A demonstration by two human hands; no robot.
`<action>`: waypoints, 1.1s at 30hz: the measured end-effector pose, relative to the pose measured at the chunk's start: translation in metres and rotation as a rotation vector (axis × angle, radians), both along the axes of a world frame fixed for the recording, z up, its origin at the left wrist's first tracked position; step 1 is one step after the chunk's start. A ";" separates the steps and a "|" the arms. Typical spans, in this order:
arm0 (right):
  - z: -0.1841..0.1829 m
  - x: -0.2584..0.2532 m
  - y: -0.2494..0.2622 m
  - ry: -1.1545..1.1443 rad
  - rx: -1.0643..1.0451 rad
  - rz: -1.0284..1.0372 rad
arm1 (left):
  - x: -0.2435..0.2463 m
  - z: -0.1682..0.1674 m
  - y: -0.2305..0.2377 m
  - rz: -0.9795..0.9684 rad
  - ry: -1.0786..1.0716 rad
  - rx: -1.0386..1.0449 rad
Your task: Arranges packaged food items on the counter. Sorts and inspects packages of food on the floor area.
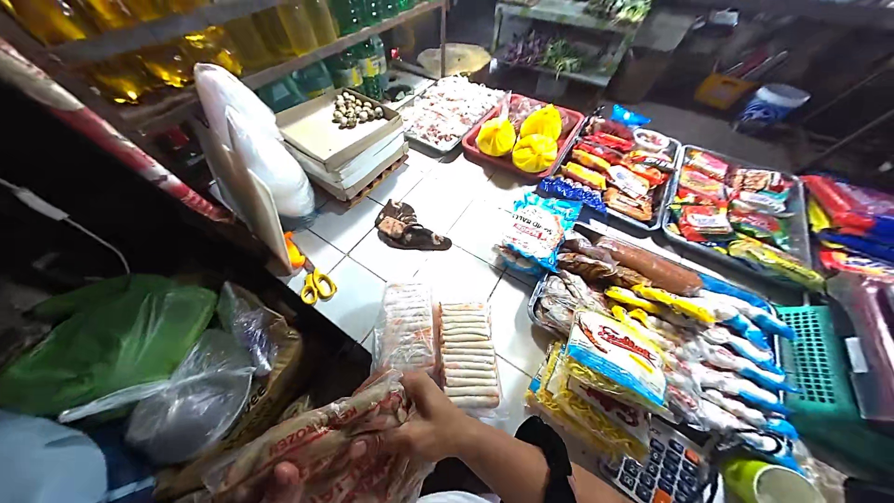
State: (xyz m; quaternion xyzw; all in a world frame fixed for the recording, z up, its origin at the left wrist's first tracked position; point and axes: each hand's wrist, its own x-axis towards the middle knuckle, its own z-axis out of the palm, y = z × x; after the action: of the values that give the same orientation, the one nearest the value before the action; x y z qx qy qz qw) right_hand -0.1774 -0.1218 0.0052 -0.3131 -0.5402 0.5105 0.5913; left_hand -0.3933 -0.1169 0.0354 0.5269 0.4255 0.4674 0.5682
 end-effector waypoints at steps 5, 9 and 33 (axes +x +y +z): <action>0.007 0.034 0.006 0.081 0.050 -0.078 | 0.037 0.015 0.031 -0.064 -0.021 -0.055; 0.015 0.063 0.006 0.052 0.117 -0.122 | 0.047 0.006 0.067 -0.526 -0.030 0.194; 0.023 0.205 0.127 0.203 -0.173 -1.150 | 0.002 -0.014 0.077 -0.238 0.247 -0.288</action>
State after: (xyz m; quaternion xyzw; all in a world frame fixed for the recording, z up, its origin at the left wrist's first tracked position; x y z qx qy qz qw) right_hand 0.0277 0.0056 0.0282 -0.5521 -0.1809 0.1776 0.7943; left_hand -0.3914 -0.0401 0.0216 0.5400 0.4891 0.2635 0.6323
